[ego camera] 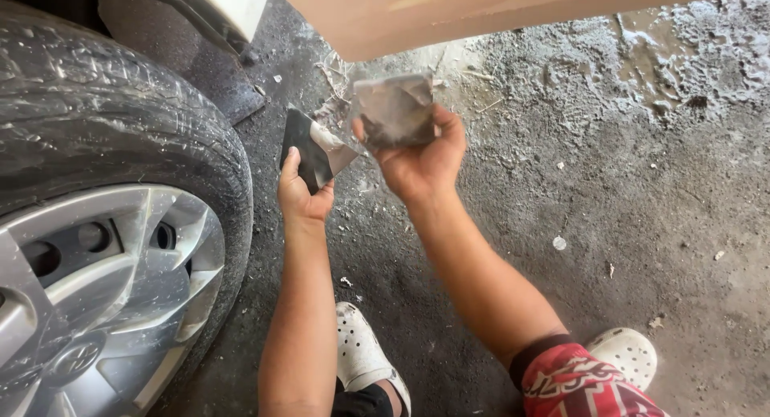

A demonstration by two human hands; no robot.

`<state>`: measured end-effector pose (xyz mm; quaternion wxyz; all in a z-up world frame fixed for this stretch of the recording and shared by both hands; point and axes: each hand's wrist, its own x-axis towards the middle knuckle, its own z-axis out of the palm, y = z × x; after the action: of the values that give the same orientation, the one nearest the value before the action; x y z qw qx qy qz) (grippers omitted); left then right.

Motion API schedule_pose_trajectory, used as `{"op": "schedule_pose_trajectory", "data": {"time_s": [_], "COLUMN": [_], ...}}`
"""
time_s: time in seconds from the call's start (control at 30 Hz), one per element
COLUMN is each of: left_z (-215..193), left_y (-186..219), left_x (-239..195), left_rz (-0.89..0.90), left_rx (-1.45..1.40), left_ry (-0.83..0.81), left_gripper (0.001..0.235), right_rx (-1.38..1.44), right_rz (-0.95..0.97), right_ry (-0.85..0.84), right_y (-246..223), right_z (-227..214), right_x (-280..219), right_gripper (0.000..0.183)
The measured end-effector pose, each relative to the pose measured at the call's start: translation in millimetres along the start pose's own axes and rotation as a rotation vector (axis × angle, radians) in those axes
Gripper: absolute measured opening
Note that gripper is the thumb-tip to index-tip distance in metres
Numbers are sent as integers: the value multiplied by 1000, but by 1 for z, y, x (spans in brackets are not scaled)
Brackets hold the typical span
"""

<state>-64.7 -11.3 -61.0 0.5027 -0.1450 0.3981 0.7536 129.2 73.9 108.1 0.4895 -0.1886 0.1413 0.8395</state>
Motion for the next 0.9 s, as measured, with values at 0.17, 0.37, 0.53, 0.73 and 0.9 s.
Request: {"op": "schedule_pose_trajectory", "data": {"time_s": [0.17,0.37,0.53,0.73,0.9], "left_z": [9,9,10,5,18], "left_y": [-1,-2,-4,-11,-14], "left_x": [-8,-9,-7,4,1], "left_rz": [-11,-12,-8,-25,-9], "left_rx": [21,21,11,9,12], "left_ry": [9,43,7,-17,-95], "left_gripper": [44,44,43,41,43], "right_rx": [-9,-7,17,-7,-46], "right_rz": [-36,-55,-54,-38,-27], "right_ry": [27,7,-31,-110,-46], "right_y": [-11,-17,-17,-19,-44], "right_z": [17,30,40,33,8], "right_x": [4,10,13,-24,-13], "right_gripper": [58,59,56,55,56]}}
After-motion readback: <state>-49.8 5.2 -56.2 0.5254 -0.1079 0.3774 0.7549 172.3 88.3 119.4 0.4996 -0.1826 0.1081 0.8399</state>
